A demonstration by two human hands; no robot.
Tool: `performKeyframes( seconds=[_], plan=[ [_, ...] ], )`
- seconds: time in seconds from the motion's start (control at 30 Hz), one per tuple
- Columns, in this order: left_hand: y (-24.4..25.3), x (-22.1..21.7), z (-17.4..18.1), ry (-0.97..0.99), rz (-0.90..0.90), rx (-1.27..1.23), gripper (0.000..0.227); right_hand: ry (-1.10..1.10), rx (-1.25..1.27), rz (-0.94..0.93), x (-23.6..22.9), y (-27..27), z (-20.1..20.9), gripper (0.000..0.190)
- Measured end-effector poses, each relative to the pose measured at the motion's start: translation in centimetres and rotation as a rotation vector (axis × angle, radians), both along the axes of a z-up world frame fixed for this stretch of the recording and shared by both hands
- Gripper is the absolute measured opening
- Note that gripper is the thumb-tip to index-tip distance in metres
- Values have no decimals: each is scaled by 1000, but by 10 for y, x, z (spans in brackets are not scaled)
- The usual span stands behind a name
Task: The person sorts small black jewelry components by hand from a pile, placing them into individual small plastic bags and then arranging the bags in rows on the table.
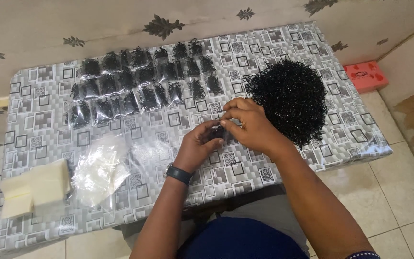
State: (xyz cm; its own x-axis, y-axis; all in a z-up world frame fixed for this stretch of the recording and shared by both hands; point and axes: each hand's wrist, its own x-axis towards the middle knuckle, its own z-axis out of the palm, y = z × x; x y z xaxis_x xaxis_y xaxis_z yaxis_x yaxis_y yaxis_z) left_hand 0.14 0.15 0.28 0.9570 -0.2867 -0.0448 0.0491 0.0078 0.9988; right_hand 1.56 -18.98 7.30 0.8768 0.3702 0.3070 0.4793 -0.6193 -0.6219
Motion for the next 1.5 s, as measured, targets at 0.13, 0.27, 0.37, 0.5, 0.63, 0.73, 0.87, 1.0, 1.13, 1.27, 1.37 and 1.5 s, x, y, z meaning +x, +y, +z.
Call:
performKeyframes(
  seconds=[0.13,0.27,0.37,0.5,0.63,0.73,0.87,1.0,1.13,1.27,1.37,1.5],
  plan=[
    [3,2,-5,24,-23,-19,56,53,120,-46,6,0,-11,9],
    [2,0,-1,47,-24,-47,57,95,123,16,3,1,-12,12],
    [6,-4,14,102,-7,-107,59,197,228,21,-1,7,-2,15],
    [7,6,-8,136,15,-200,55,394,283,93,-9,16,4,23],
    [7,3,-6,167,43,-249,51,156,434,25,2,10,-37,22],
    [9,5,-18,186,106,-323,41,-12,206,-143,-3,9,-49,21],
    [6,6,-14,197,161,-362,37,51,-586,-258,-26,10,-49,41],
    [4,9,-30,191,223,-365,28,-189,-576,-479,-25,-7,-95,46],
    [1,13,-42,183,280,-438,34,-251,-535,-349,-46,1,-91,41],
    [8,17,-17,258,400,-404,22,-266,-504,-209,-55,2,-102,42],
    [28,32,10,294,529,-283,20,-268,-565,-122,-48,-1,-108,51],
    [67,67,46,304,602,13,26,-474,-907,-335,-39,2,-115,72]
  ],
)
